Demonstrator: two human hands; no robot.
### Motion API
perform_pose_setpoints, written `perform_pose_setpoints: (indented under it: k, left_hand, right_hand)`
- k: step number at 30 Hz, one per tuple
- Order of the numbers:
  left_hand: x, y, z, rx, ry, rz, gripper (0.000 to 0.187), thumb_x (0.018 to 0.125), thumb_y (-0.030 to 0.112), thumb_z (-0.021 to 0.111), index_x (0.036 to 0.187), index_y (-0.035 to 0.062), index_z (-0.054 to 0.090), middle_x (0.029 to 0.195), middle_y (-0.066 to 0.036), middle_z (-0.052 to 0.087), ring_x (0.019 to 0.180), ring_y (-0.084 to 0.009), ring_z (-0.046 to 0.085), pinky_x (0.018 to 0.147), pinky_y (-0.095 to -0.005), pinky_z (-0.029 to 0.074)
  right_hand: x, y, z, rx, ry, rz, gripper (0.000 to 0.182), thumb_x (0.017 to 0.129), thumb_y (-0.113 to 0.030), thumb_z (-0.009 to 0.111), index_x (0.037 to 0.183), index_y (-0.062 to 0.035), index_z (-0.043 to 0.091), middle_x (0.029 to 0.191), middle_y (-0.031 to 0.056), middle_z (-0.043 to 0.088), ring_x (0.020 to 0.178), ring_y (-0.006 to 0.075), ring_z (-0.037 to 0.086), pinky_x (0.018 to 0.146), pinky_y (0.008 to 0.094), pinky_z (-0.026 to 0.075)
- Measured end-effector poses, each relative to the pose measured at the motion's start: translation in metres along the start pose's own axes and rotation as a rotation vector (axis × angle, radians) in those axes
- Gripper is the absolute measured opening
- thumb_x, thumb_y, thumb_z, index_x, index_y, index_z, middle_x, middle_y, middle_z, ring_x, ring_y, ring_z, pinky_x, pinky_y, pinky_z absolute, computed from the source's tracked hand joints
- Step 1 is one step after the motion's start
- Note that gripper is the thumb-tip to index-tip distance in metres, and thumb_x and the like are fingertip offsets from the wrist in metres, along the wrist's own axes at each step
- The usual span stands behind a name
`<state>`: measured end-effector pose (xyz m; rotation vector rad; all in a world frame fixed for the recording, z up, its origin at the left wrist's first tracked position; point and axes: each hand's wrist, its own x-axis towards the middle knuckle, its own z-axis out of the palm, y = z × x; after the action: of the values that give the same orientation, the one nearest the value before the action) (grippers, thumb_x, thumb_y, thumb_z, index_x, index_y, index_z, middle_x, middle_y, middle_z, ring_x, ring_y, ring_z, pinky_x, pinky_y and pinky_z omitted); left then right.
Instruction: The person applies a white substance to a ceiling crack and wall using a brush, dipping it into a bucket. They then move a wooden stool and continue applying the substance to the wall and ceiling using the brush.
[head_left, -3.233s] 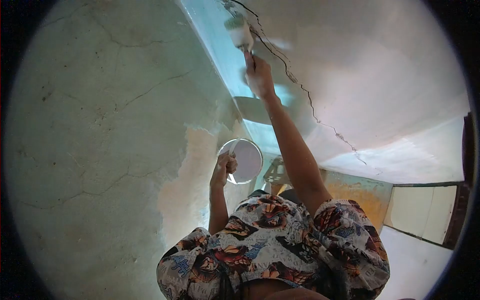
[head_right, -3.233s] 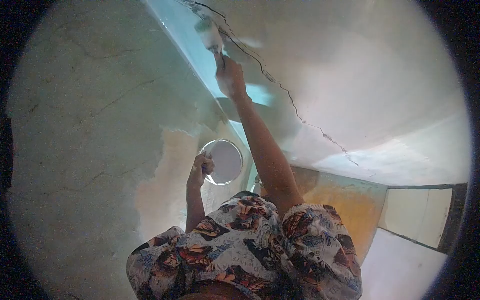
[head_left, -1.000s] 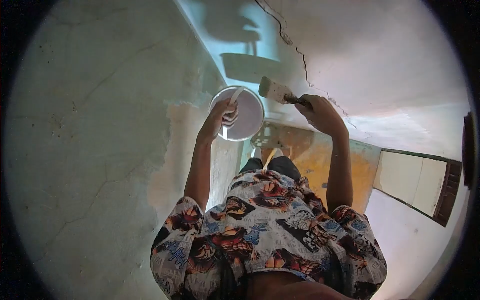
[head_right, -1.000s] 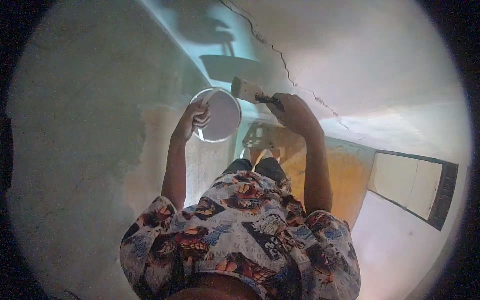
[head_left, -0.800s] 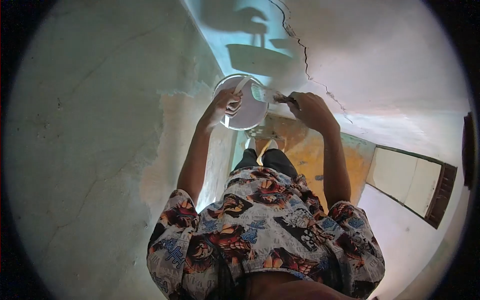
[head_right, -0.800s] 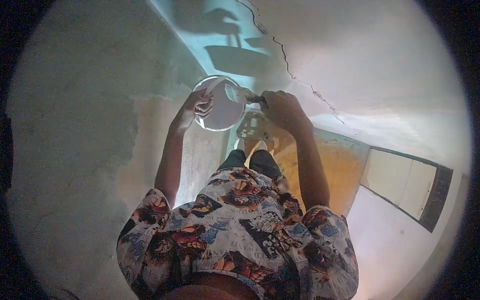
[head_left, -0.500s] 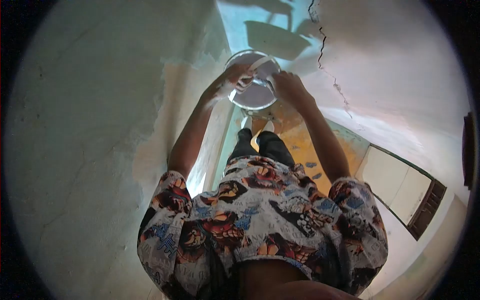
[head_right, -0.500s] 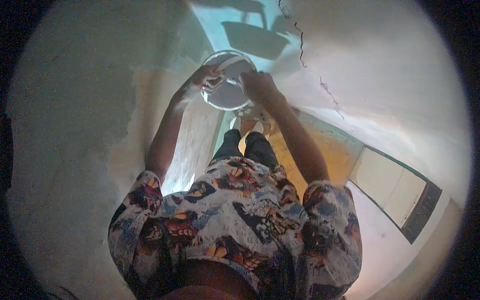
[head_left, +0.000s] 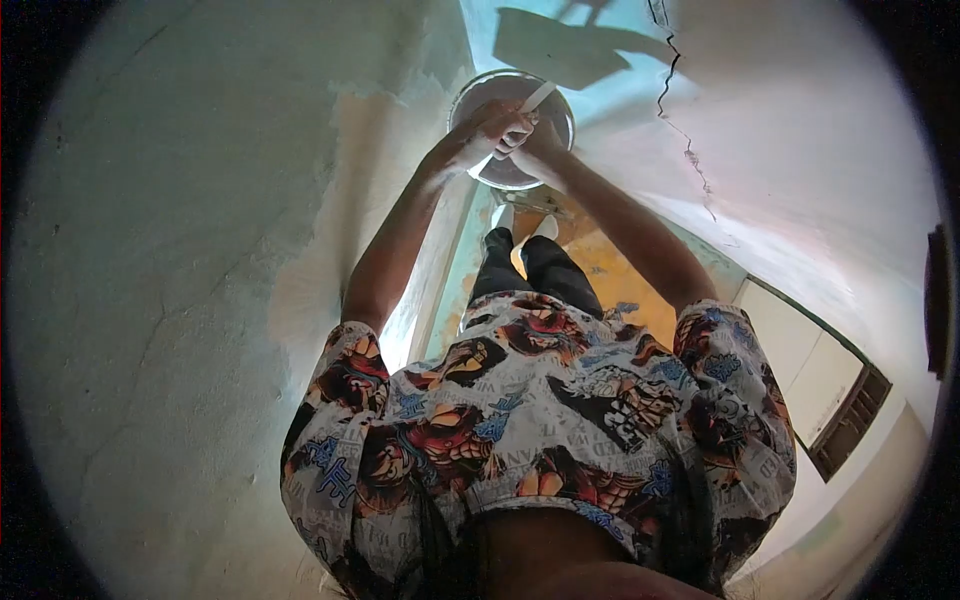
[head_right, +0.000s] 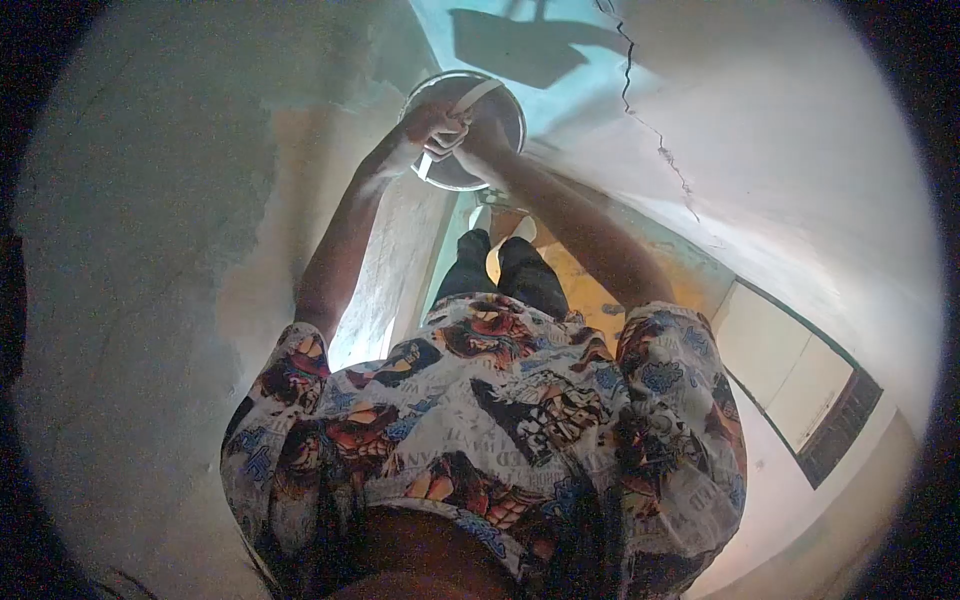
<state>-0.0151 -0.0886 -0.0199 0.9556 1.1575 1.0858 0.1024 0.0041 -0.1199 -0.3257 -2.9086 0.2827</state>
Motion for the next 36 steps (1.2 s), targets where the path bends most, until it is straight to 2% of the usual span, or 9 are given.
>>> perform_pose_setpoints:
  k: [5,10,14,17,19,22,25,28,36]
  left_hand:
    - [0.006,-0.002,-0.001,0.141,0.000,0.032,0.031,0.077,0.028,0.049,0.085,-0.0009,0.057,0.070,-0.002,0.053,0.067,-0.0135,0.048,0.067,-0.0271,0.039]
    - [0.004,-0.008,0.007,0.186,0.055,0.124,0.016,0.083,0.020,0.047,0.072,0.0081,0.048,0.063,0.006,0.037,0.055,-0.0045,0.033,0.050,-0.0207,0.028]
    - [0.002,0.009,0.012,0.017,0.033,-0.042,0.017,0.086,0.023,0.048,0.082,0.0089,0.057,0.063,0.007,0.042,0.055,-0.0023,0.039,0.047,-0.0174,0.032]
    - [0.007,0.002,-0.004,0.035,-0.029,-0.023,0.021,0.087,0.027,0.047,0.079,0.0077,0.049,0.069,0.003,0.042,0.059,-0.0067,0.040,0.052,-0.0209,0.033]
    - [0.009,0.000,-0.012,-0.128,-0.162,-0.057,0.020,0.087,0.026,0.046,0.072,0.0120,0.043,0.061,0.007,0.034,0.050,-0.0027,0.032,0.045,-0.0186,0.025]
    - [0.010,-0.010,-0.013,-0.127,0.009,0.005,0.021,0.087,0.024,0.044,0.070,0.0149,0.036,0.056,0.009,0.024,0.045,-0.0015,0.024,0.041,-0.0190,0.017]
    - [0.002,0.009,-0.009,-0.185,0.000,-0.005,0.021,0.087,0.022,0.042,0.068,0.0153,0.035,0.057,0.009,0.022,0.046,-0.0022,0.022,0.041,-0.0205,0.016]
    - [0.005,0.004,-0.017,-0.249,-0.026,0.063,0.022,0.088,0.022,0.041,0.068,0.0153,0.034,0.056,0.009,0.023,0.045,-0.0025,0.021,0.041,-0.0201,0.017]
    - [0.001,0.007,-0.022,-0.306,0.026,0.058,0.014,0.083,0.022,0.050,0.079,0.0098,0.043,0.059,0.007,0.031,0.048,-0.0030,0.027,0.043,-0.0194,0.020]
  right_hand:
    - [-0.003,0.006,0.021,-0.436,-0.002,-0.328,0.036,0.083,-0.022,0.051,0.117,-0.0130,0.044,0.113,0.0028,0.048,0.108,0.0159,0.047,0.090,0.0290,0.041]
    - [-0.006,0.005,0.016,-0.549,-0.087,-0.400,0.038,0.080,-0.025,0.056,0.115,-0.0148,0.046,0.113,0.0045,0.049,0.108,0.0186,0.047,0.090,0.0325,0.042]
    - [-0.005,0.008,0.042,-0.270,0.020,-0.241,0.034,0.079,-0.026,0.057,0.110,-0.0134,0.051,0.109,0.0077,0.053,0.104,0.0221,0.051,0.087,0.0373,0.044]
    - [-0.001,0.011,0.056,0.063,0.068,-0.043,0.032,0.079,-0.028,0.059,0.106,-0.0123,0.055,0.106,0.0101,0.056,0.101,0.0246,0.054,0.085,0.0408,0.045]
    - [-0.008,0.011,0.051,0.242,0.010,0.158,0.030,0.079,-0.028,0.060,0.104,-0.0116,0.057,0.105,0.0117,0.059,0.099,0.0263,0.057,0.083,0.0432,0.046]
    - [-0.020,-0.018,-0.050,0.383,-0.226,0.629,0.026,0.082,-0.027,0.058,0.091,-0.0036,0.063,0.083,0.0170,0.064,0.078,0.0331,0.062,0.075,0.0443,0.048]
    - [-0.050,-0.015,-0.054,0.443,0.142,0.636,0.026,0.084,-0.026,0.055,0.086,-0.0021,0.065,0.073,0.0159,0.063,0.070,0.0348,0.061,0.066,0.0455,0.048]
    - [-0.063,-0.020,-0.094,0.653,0.035,0.761,0.025,0.086,-0.023,0.053,0.092,-0.0021,0.065,0.076,0.0171,0.063,0.073,0.0332,0.062,0.067,0.0435,0.047]
    - [-0.107,-0.023,-0.077,0.562,0.159,0.621,0.025,0.089,-0.019,0.048,0.104,-0.0001,0.055,0.082,0.0194,0.061,0.078,0.0379,0.059,0.069,0.0464,0.044]
